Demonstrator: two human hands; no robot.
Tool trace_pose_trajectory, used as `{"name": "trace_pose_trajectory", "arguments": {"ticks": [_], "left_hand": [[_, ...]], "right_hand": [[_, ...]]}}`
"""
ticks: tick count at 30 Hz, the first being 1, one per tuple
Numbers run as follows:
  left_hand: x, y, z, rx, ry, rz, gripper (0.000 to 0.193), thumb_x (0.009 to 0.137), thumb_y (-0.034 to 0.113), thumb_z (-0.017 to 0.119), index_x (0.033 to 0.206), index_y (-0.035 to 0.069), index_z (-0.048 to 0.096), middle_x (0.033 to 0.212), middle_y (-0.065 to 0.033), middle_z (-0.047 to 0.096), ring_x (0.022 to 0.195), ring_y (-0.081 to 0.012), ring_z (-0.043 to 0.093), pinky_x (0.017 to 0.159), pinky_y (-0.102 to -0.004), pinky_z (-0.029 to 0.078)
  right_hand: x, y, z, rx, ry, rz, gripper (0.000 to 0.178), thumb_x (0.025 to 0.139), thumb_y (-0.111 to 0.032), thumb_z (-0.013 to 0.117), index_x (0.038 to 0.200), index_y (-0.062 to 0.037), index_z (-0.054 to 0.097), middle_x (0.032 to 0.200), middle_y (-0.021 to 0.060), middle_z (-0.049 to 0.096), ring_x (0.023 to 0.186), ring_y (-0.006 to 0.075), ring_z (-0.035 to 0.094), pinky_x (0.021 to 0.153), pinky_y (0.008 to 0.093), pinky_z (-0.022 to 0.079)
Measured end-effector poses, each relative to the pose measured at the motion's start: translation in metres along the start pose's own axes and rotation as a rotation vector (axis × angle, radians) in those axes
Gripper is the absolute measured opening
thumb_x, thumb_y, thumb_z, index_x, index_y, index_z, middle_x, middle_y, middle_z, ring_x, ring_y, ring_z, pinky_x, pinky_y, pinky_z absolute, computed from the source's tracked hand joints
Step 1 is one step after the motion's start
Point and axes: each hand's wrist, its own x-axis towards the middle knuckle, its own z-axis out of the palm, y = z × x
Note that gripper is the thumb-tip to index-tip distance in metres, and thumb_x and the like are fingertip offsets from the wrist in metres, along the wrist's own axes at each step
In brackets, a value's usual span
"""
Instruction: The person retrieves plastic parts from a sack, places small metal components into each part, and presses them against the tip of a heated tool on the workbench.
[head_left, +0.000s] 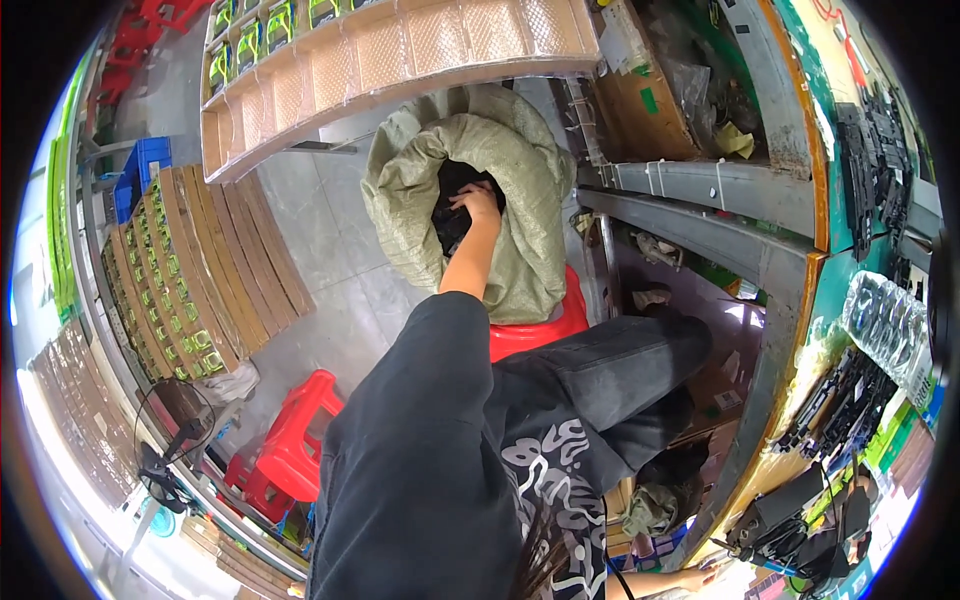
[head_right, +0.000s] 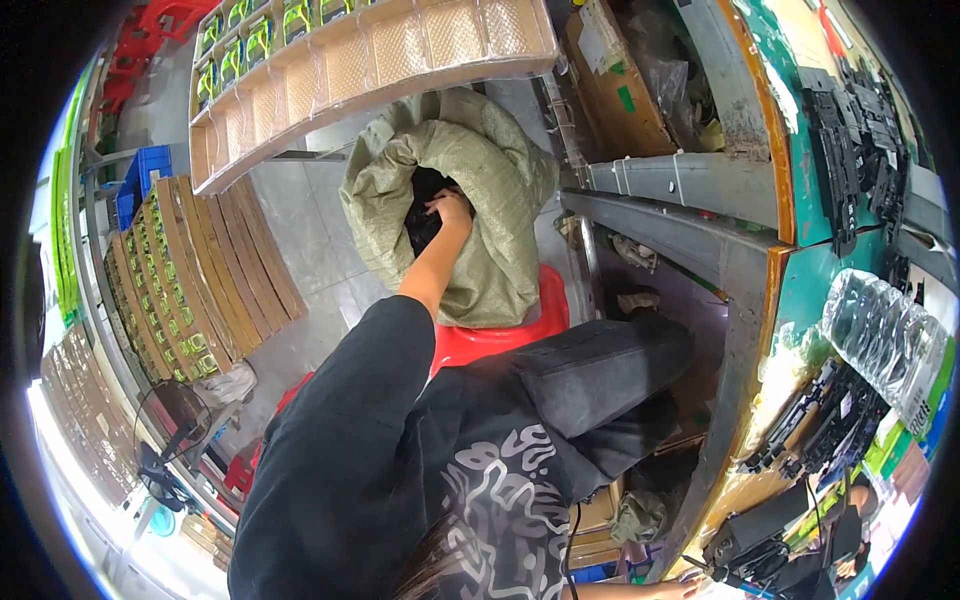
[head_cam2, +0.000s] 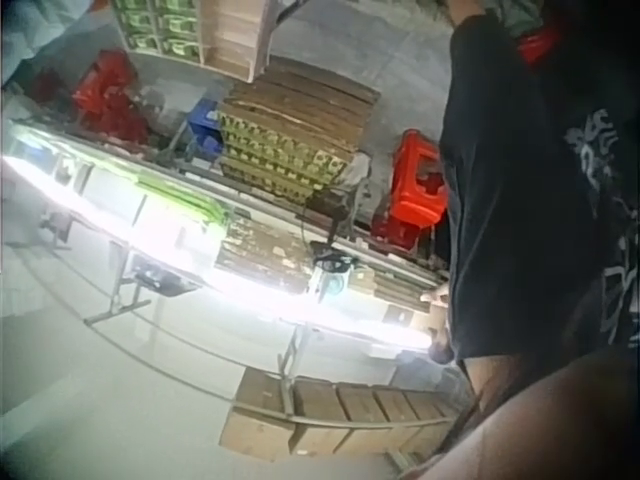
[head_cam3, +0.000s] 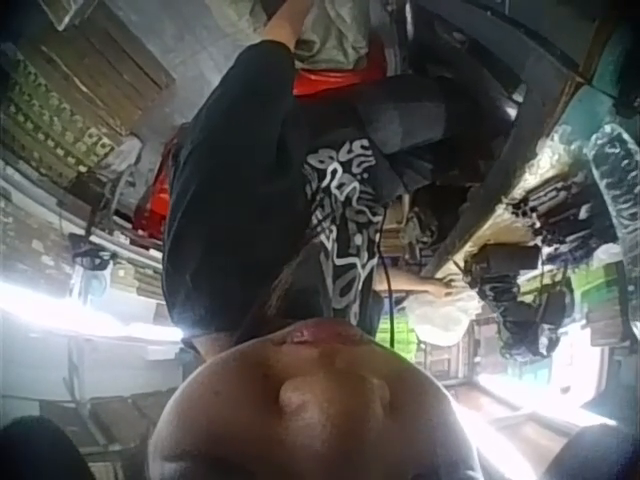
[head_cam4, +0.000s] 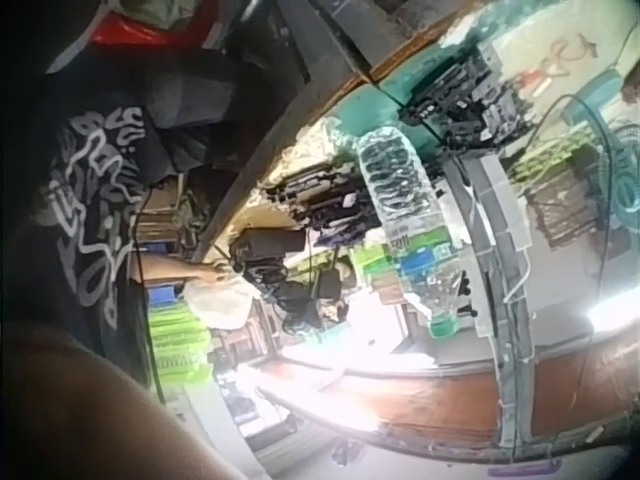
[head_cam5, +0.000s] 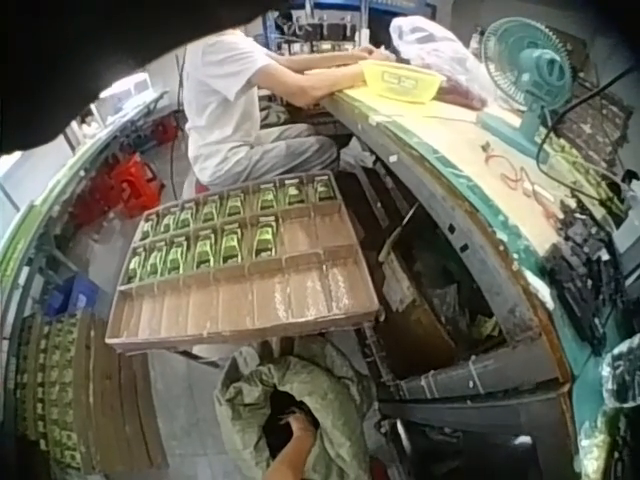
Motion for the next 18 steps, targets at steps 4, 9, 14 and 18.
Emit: {"name": "trace_pose_trajectory", "arguments": {"ticks": [4, 9, 14, 18], "left_hand": [[0.001, -0.011, -0.006, -0.204, -0.072, 0.039, 0.037, 0.081, 0.017, 0.041, 0.114, 0.002, 0.037, 0.101, -0.0261, 0.046, 0.082, -0.047, 0.052, 0.051, -0.0556, 0.046], [0.027, -0.049, 0.009, -0.174, -0.118, 0.151, 0.04, 0.079, 0.019, 0.044, 0.118, 0.012, 0.038, 0.102, -0.0193, 0.048, 0.083, -0.042, 0.054, 0.054, -0.0527, 0.048], [-0.003, -0.011, 0.01, -0.087, 0.012, 0.006, 0.043, 0.081, 0.022, 0.042, 0.12, 0.011, 0.03, 0.112, -0.0262, 0.036, 0.081, -0.0538, 0.048, 0.055, -0.0572, 0.046], [0.001, -0.024, 0.001, -0.084, -0.03, 0.044, 0.037, 0.08, 0.018, 0.042, 0.115, 0.008, 0.04, 0.108, -0.0259, 0.041, 0.082, -0.0501, 0.051, 0.053, -0.0573, 0.046]], "right_hand": [[0.011, -0.019, 0.03, 0.041, -0.023, 0.043, 0.02, 0.08, -0.023, 0.054, 0.082, -0.0035, 0.061, 0.079, 0.0104, 0.06, 0.066, 0.0238, 0.056, 0.057, 0.0325, 0.044], [0.017, -0.057, 0.074, 0.117, -0.08, 0.095, 0.022, 0.08, -0.024, 0.054, 0.083, -0.0034, 0.061, 0.079, 0.01, 0.06, 0.066, 0.023, 0.056, 0.058, 0.0319, 0.044], [0.015, -0.102, 0.098, 0.145, -0.078, 0.153, 0.024, 0.08, -0.026, 0.054, 0.084, -0.0033, 0.061, 0.078, 0.0096, 0.061, 0.067, 0.0222, 0.057, 0.058, 0.0313, 0.045], [0.024, -0.112, 0.118, 0.181, -0.093, 0.191, 0.025, 0.08, -0.027, 0.054, 0.084, -0.0033, 0.061, 0.078, 0.0092, 0.061, 0.067, 0.0216, 0.057, 0.059, 0.0309, 0.045]]}}
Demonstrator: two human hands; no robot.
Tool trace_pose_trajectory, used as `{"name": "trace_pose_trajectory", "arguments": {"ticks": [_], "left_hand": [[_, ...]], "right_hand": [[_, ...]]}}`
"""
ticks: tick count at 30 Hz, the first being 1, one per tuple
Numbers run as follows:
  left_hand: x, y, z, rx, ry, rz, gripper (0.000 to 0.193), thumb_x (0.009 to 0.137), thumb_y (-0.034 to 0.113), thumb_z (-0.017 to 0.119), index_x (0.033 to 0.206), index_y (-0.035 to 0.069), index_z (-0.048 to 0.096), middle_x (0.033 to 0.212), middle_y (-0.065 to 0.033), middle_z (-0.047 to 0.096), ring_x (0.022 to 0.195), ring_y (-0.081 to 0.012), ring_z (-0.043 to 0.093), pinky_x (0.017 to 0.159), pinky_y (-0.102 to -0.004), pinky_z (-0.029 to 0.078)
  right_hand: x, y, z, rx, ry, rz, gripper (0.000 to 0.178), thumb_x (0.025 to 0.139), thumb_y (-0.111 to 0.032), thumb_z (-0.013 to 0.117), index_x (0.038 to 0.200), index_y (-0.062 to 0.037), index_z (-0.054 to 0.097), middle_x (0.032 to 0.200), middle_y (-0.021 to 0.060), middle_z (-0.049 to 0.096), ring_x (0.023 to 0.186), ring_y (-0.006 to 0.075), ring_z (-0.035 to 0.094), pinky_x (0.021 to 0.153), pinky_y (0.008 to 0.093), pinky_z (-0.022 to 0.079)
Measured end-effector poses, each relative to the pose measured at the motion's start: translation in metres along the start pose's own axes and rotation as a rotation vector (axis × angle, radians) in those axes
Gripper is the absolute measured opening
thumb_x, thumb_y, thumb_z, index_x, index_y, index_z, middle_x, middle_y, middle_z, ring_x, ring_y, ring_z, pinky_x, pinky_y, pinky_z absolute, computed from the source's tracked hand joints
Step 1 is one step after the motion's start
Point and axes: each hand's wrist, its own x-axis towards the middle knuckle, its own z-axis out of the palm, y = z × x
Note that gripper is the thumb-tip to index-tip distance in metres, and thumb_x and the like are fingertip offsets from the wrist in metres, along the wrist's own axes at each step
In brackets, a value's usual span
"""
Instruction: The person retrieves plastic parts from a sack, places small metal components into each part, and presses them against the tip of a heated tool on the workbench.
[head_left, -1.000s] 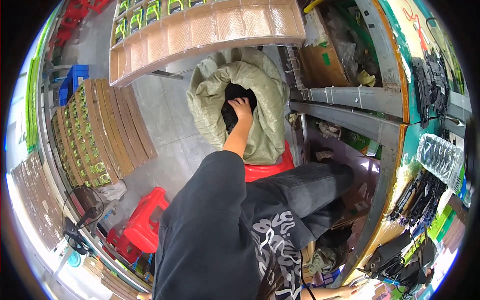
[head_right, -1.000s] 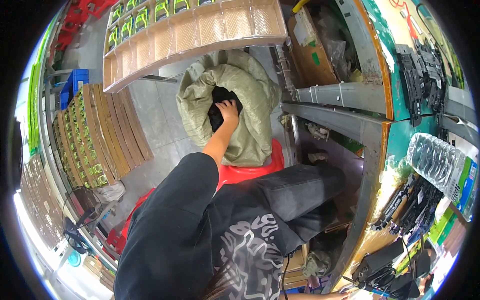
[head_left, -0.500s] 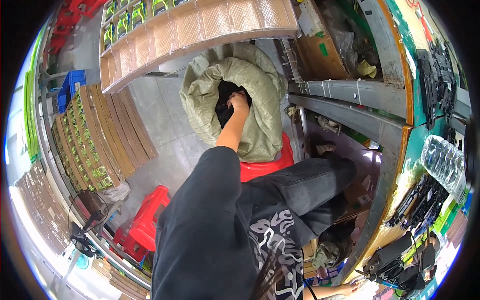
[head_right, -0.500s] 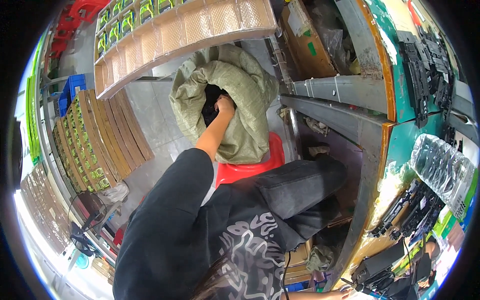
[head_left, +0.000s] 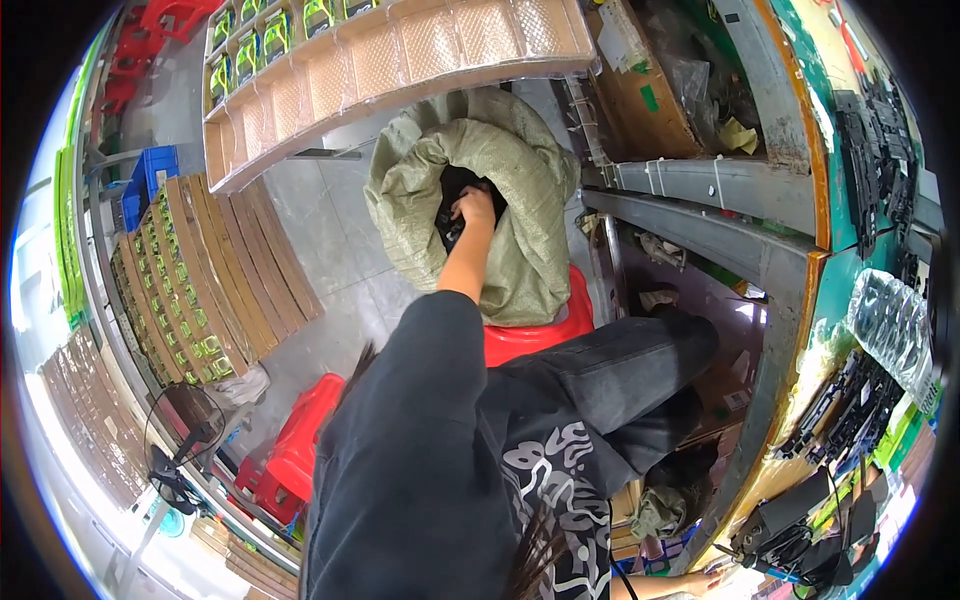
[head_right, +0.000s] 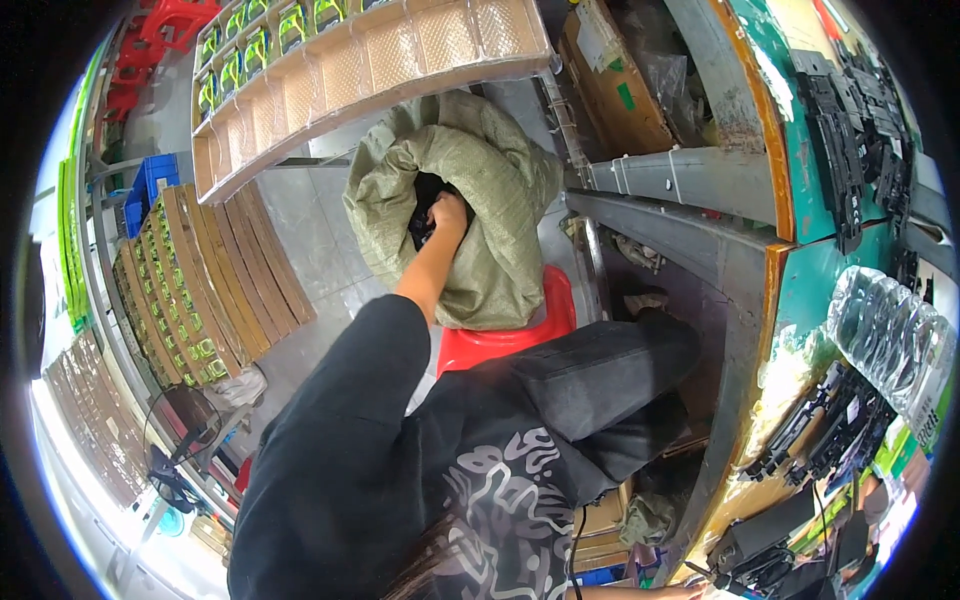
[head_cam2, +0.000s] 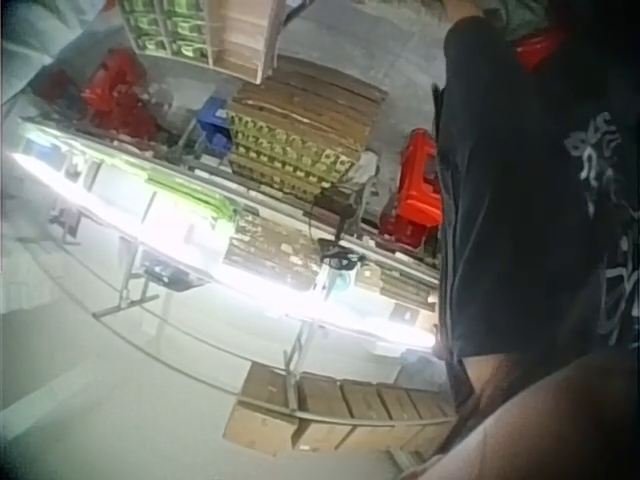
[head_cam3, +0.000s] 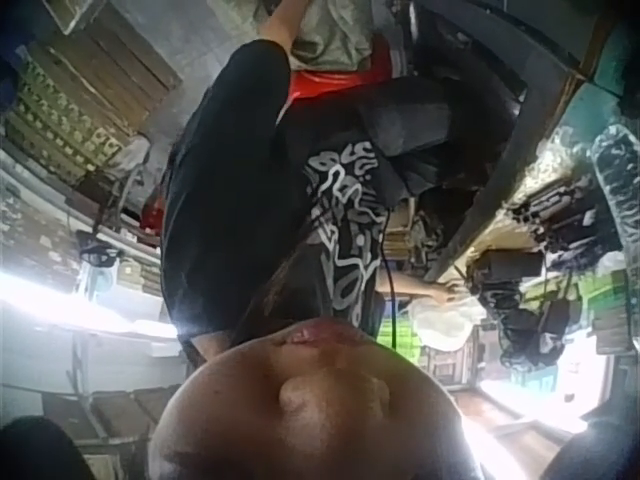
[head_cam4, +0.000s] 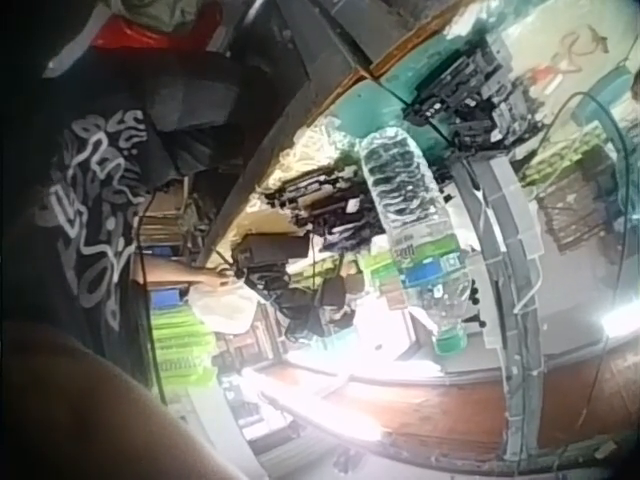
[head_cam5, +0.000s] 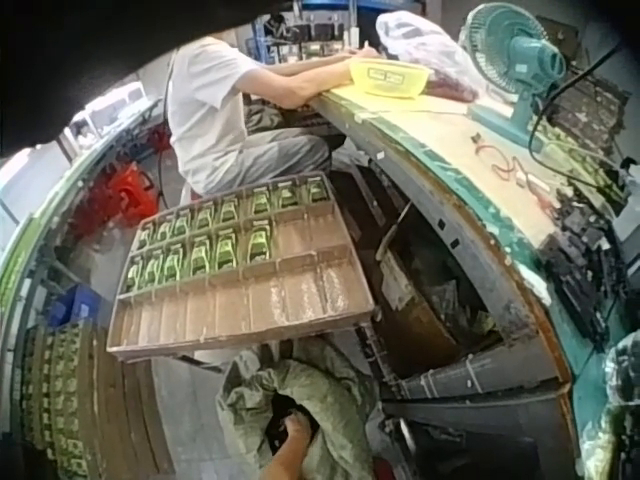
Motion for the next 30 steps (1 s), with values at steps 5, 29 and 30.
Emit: {"name": "trace_pose_trajectory", "arguments": {"ticks": [5, 29, 30], "left_hand": [[0.001, -0.031, -0.016, -0.201, 0.068, 0.147, 0.022, 0.077, 0.012, 0.048, 0.094, 0.007, 0.059, 0.094, -0.0176, 0.055, 0.081, -0.0294, 0.06, 0.061, -0.0429, 0.05], [-0.139, -0.181, -0.171, -2.049, -0.326, 0.256, 0.022, 0.067, 0.011, 0.065, 0.084, 0.002, 0.055, 0.075, -0.0086, 0.058, 0.065, -0.0196, 0.057, 0.055, -0.0348, 0.049], [-0.172, -0.167, -0.197, -2.104, -0.314, 0.214, 0.023, 0.068, 0.013, 0.064, 0.086, 0.002, 0.055, 0.077, -0.009, 0.059, 0.068, -0.0193, 0.058, 0.06, -0.0322, 0.049]], "right_hand": [[-0.004, -0.019, 0.03, 0.072, -0.028, 0.062, 0.027, 0.08, -0.028, 0.053, 0.085, -0.0032, 0.061, 0.078, 0.0088, 0.061, 0.067, 0.0208, 0.057, 0.059, 0.0303, 0.045], [0.077, 0.084, 0.158, 0.321, 0.177, 0.282, 0.023, 0.084, -0.017, 0.049, 0.087, 0.0037, 0.059, 0.075, 0.0121, 0.06, 0.063, 0.0169, 0.056, 0.058, 0.0263, 0.047], [0.074, 0.069, 0.149, 0.371, 0.188, 0.426, 0.023, 0.084, -0.017, 0.047, 0.087, 0.0038, 0.058, 0.073, 0.0111, 0.06, 0.062, 0.0174, 0.056, 0.058, 0.0269, 0.046]]}}
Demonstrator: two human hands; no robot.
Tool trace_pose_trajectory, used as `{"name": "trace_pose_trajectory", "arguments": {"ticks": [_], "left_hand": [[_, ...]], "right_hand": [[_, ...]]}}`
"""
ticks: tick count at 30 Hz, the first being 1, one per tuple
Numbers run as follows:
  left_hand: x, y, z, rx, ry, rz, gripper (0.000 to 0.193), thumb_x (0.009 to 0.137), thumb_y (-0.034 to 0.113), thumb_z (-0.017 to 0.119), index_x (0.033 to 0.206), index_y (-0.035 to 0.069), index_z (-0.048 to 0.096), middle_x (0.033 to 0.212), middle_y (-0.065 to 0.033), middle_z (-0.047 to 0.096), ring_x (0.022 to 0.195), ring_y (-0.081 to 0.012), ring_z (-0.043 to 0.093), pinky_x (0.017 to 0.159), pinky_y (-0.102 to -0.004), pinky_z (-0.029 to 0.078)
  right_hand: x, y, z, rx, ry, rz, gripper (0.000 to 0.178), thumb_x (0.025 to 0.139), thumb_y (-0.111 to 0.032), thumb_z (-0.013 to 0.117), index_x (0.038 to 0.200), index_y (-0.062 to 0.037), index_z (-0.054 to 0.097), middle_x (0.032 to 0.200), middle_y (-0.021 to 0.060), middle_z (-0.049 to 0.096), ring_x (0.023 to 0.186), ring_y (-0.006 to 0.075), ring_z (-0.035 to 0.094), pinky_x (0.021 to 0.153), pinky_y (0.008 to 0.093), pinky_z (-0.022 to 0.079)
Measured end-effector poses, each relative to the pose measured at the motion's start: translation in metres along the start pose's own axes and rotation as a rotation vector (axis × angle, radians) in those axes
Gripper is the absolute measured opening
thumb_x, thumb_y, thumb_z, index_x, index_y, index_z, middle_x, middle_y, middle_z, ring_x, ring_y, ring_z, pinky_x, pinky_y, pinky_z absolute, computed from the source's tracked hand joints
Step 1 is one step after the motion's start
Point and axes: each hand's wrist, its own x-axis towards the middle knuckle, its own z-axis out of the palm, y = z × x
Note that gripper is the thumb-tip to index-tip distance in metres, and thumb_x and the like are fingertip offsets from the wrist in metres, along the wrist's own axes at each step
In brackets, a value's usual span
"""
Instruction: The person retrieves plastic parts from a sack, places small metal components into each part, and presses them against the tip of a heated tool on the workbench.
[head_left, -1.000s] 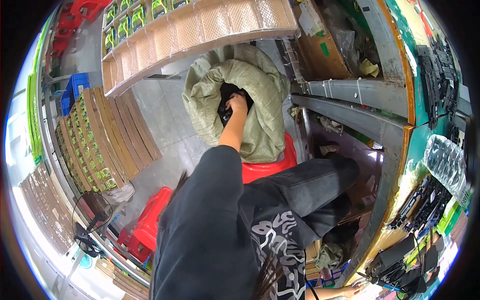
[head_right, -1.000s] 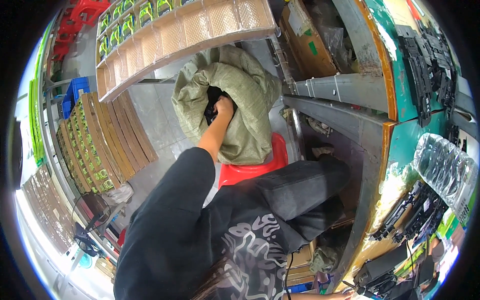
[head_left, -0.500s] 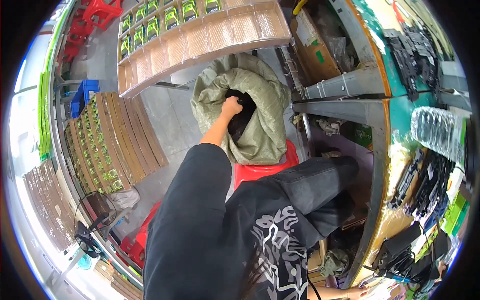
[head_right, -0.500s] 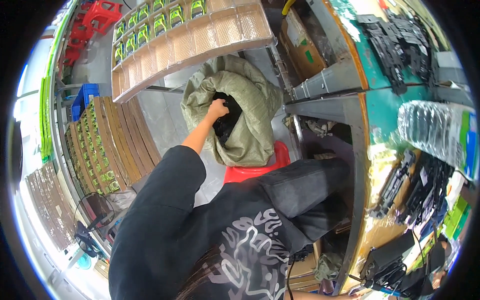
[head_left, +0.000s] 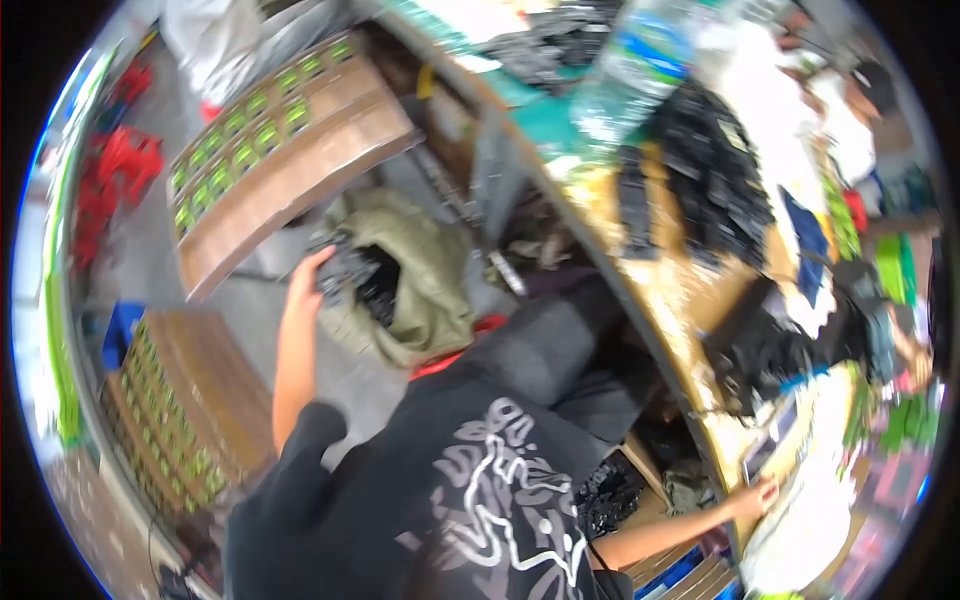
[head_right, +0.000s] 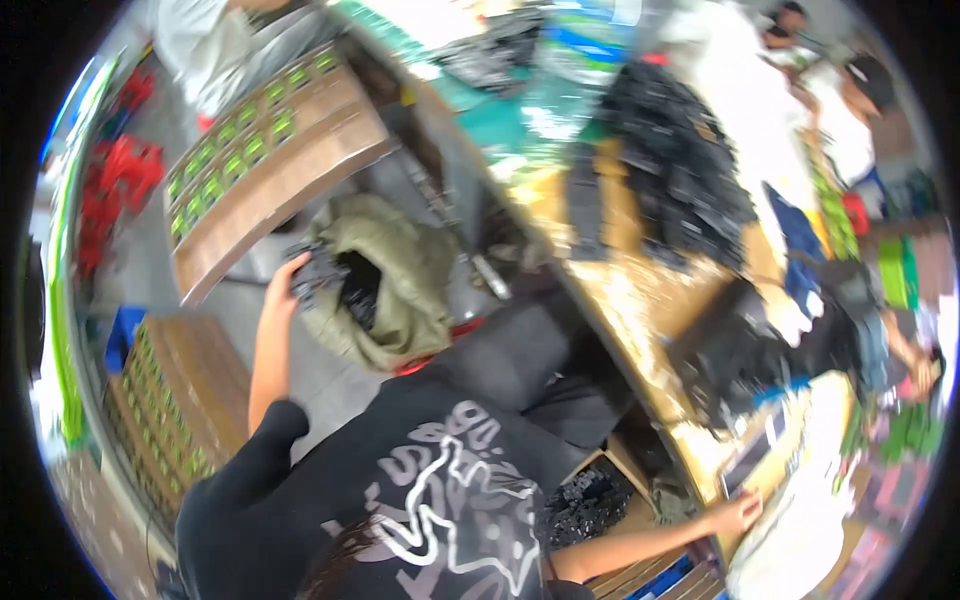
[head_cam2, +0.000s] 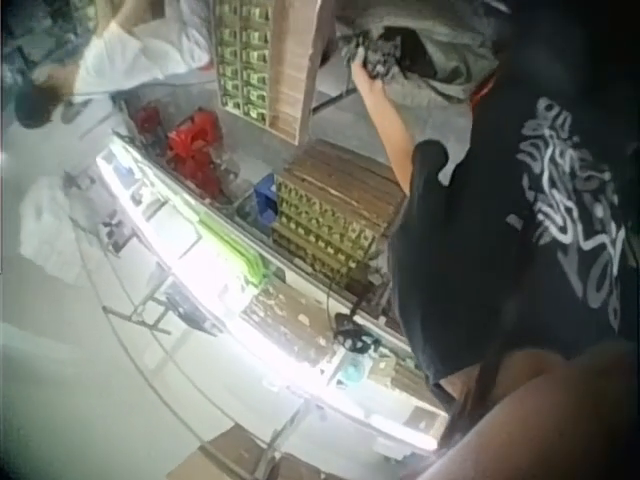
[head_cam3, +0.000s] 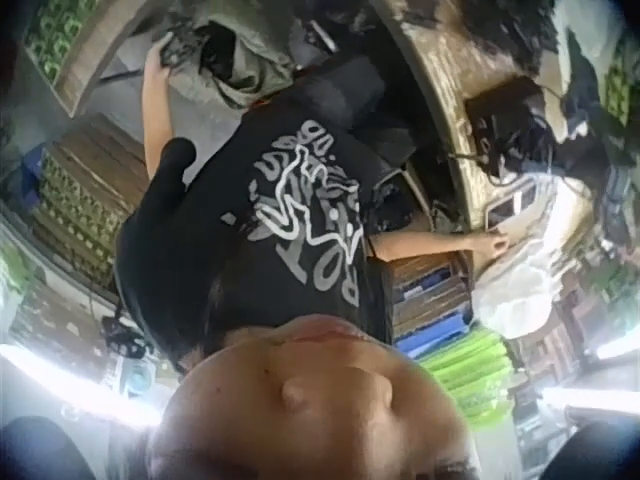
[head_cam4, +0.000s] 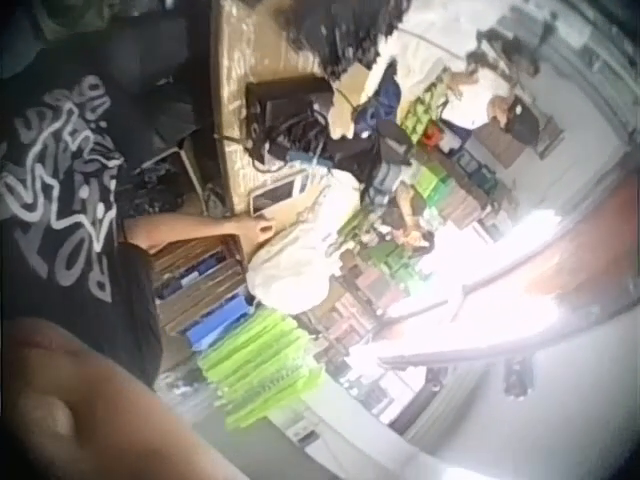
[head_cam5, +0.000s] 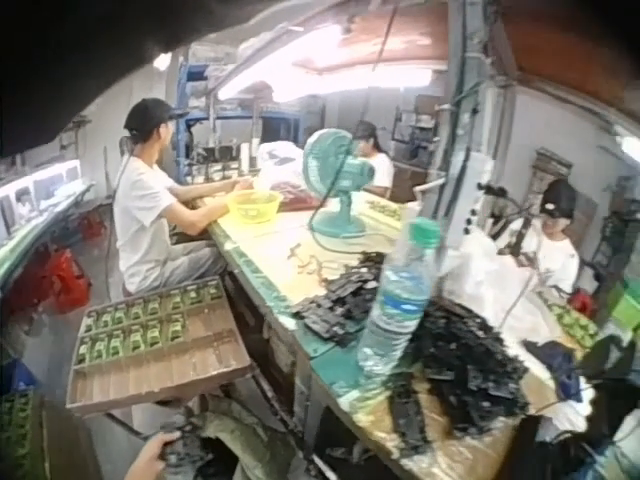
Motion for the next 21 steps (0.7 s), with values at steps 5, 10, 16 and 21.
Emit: {"name": "trace_pose_trajectory", "arguments": {"ticks": [5, 10, 16, 21], "left_hand": [[-0.145, 0.044, 0.125, -0.134, -0.315, 0.222, 0.029, 0.075, 0.011, 0.057, 0.101, 0.001, 0.05, 0.09, -0.0086, 0.058, 0.079, -0.0197, 0.058, 0.073, -0.0307, 0.048], [-0.212, 0.033, 0.26, -0.026, -0.65, 0.353, 0.035, 0.073, 0.004, 0.059, 0.105, 0.001, 0.047, 0.094, -0.0074, 0.056, 0.08, -0.0165, 0.057, 0.072, -0.0276, 0.047], [-0.202, 0.017, 0.433, 0.06, -0.938, 0.618, 0.031, 0.071, 0.006, 0.064, 0.098, 0.0, 0.051, 0.088, -0.0057, 0.058, 0.076, -0.0123, 0.055, 0.069, -0.0237, 0.044], [-0.16, 0.005, 0.523, 0.466, -0.707, 1.175, 0.038, 0.067, 0.023, 0.066, 0.096, 0.0, 0.054, 0.082, -0.0102, 0.061, 0.075, -0.0183, 0.057, 0.07, -0.0288, 0.043]], "right_hand": [[-0.012, -0.024, -0.005, 0.161, -0.004, 0.123, 0.023, 0.082, -0.019, 0.05, 0.082, 0.0027, 0.056, 0.065, 0.0072, 0.055, 0.058, 0.0139, 0.051, 0.053, 0.0258, 0.042], [-0.012, -0.039, -0.008, 0.199, 0.004, 0.167, 0.023, 0.082, -0.019, 0.051, 0.081, 0.0028, 0.055, 0.062, 0.0058, 0.053, 0.057, 0.0129, 0.049, 0.055, 0.0255, 0.042], [-0.011, -0.044, -0.009, 0.197, 0.001, 0.163, 0.02, 0.083, -0.018, 0.048, 0.08, 0.0007, 0.054, 0.06, 0.005, 0.053, 0.056, 0.0126, 0.05, 0.055, 0.0272, 0.04], [-0.014, -0.04, -0.008, 0.206, -0.006, 0.2, 0.017, 0.082, -0.017, 0.05, 0.08, -0.0006, 0.055, 0.058, 0.0055, 0.054, 0.053, 0.0123, 0.051, 0.051, 0.027, 0.041]]}}
